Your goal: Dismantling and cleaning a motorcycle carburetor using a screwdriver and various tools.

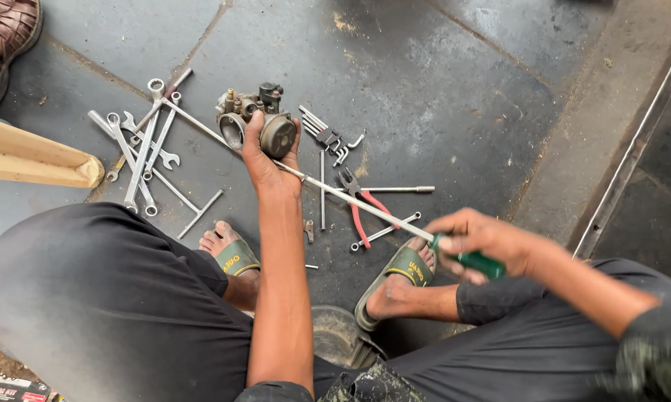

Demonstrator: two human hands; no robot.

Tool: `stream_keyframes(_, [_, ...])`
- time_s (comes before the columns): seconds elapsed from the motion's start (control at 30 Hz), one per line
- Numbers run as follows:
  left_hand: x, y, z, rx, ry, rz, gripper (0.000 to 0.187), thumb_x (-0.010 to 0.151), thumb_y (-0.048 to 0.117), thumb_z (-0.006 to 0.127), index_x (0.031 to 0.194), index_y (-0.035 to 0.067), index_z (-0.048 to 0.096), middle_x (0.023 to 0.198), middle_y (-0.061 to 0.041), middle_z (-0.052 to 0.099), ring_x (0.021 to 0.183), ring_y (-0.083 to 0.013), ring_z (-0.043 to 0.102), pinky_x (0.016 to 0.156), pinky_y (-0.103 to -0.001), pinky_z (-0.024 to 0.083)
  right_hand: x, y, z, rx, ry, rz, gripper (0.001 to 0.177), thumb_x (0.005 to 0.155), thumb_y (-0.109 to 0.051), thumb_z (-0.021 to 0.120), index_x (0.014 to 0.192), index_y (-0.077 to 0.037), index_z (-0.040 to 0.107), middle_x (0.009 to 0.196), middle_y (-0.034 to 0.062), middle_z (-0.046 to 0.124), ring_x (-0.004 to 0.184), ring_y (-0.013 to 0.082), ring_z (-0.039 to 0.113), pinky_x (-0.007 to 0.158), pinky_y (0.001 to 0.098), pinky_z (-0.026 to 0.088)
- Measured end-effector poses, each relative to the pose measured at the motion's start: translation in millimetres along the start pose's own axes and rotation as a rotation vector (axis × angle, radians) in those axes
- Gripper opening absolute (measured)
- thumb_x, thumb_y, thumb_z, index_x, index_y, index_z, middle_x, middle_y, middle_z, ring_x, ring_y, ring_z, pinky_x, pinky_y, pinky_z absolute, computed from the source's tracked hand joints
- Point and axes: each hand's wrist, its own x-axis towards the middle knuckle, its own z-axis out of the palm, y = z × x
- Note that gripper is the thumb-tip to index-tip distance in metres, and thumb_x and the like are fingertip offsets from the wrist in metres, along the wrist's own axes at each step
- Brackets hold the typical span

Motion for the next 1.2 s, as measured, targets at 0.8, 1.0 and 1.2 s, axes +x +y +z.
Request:
stream_keyframes(0.8, [-18,5,-2,-0.091,-0.077,-0.230,0.051,0.084,0.024,0.077,0.117,-0.006,0.052,0.102,-0.025,0.064,0.088,-0.0385,0.072,0.076,-0.044,0.066,312,163,32,-0.916,0.881,-0.268,0.030,0.079,-0.024,0.075,0.105,-0.009,0.072,0.093,0.0200,0.072,0.096,0.0405,0.068,0.084,0.0517,0.055])
stream_keyframes(1.0, [-16,9,-4,-0.179,-0.128,-0.277,0.051,0.085,0.025,0.077,0.119,-0.005,0.053,0.105,-0.022,0.064,0.094,-0.0378,0.072,0.079,-0.044,0.066,323,168,59,-0.879,1.008,-0.181,0.028,0.084,-0.027,0.072,0.102,-0.006,0.071,0.098,0.0246,0.072,0.095,0.0485,0.067,0.082,0.0584,0.053])
stream_keyframes(1.2, [-23,9,0,-0.179,-0.089,-0.278,0.052,0.085,0.026,0.077,0.120,-0.004,0.052,0.106,-0.023,0.063,0.095,-0.0378,0.071,0.080,-0.043,0.066,321,158,60,-0.855,0.959,-0.089,0.030,0.087,-0.034,0.069,0.096,-0.005,0.072,0.099,0.0258,0.071,0.099,0.0488,0.067,0.085,0.0585,0.053])
